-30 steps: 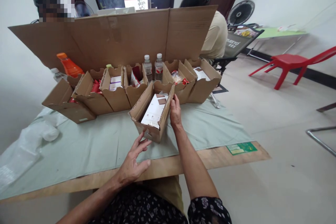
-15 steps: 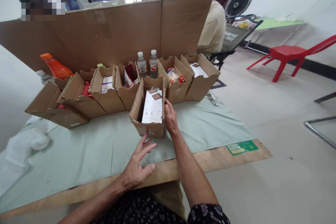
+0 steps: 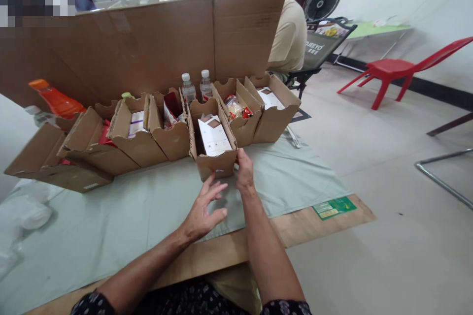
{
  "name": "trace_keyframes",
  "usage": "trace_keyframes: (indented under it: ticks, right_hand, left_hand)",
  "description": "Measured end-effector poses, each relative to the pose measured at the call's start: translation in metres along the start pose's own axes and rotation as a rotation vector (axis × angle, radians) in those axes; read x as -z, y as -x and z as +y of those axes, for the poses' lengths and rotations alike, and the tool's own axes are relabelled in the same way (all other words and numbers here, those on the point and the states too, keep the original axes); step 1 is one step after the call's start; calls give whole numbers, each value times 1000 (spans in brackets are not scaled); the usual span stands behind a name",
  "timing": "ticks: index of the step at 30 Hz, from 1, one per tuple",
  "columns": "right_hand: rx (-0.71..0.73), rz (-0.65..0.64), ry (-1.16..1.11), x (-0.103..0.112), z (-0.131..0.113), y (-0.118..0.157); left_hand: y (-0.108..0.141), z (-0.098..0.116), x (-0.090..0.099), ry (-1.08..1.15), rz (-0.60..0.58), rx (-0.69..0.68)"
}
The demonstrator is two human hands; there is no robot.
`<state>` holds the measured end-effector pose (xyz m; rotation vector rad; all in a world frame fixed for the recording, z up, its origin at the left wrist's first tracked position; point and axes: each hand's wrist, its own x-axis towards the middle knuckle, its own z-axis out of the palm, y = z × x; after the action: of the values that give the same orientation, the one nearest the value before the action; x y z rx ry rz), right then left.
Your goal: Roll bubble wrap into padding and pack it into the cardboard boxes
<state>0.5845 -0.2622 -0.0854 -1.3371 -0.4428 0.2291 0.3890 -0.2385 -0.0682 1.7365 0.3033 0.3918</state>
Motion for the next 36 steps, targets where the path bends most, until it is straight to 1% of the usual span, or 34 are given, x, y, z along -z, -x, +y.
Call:
trace_keyframes:
  ticks: [7, 13, 19, 23, 25, 28, 30, 32, 34, 36]
  right_hand:
    - [49, 106, 136, 1, 10, 3]
    - [60, 169, 184, 6, 16, 1]
    - [76, 173, 184, 5, 20, 1]
    - [66, 178, 180, 4, 20, 1]
    - [60, 176, 182, 4, 19, 1]
    - [47, 154, 185, 3, 17, 1]
    - [36, 128, 189, 0, 15, 1]
    - [29, 99, 194, -3, 12, 3]
    - [29, 69, 195, -8, 9, 6]
    - [40, 33, 194, -15, 3, 14]
  left_hand:
    - [-42, -8, -1, 3, 85, -26]
    - [-70, -13, 4, -8, 119, -34]
    - [-91, -18, 9, -29, 161, -25]
    - [-93, -20, 12, -58, 167, -26]
    - [-85, -22, 15, -87, 160, -26]
    - [-56, -29, 20, -182, 114, 1]
    - [-28, -35, 24, -265, 51, -6]
    - [2, -39, 27, -324, -28, -47]
    - [32, -41, 32, -338, -98, -88]
    - [58, -40, 40, -303, -151, -107]
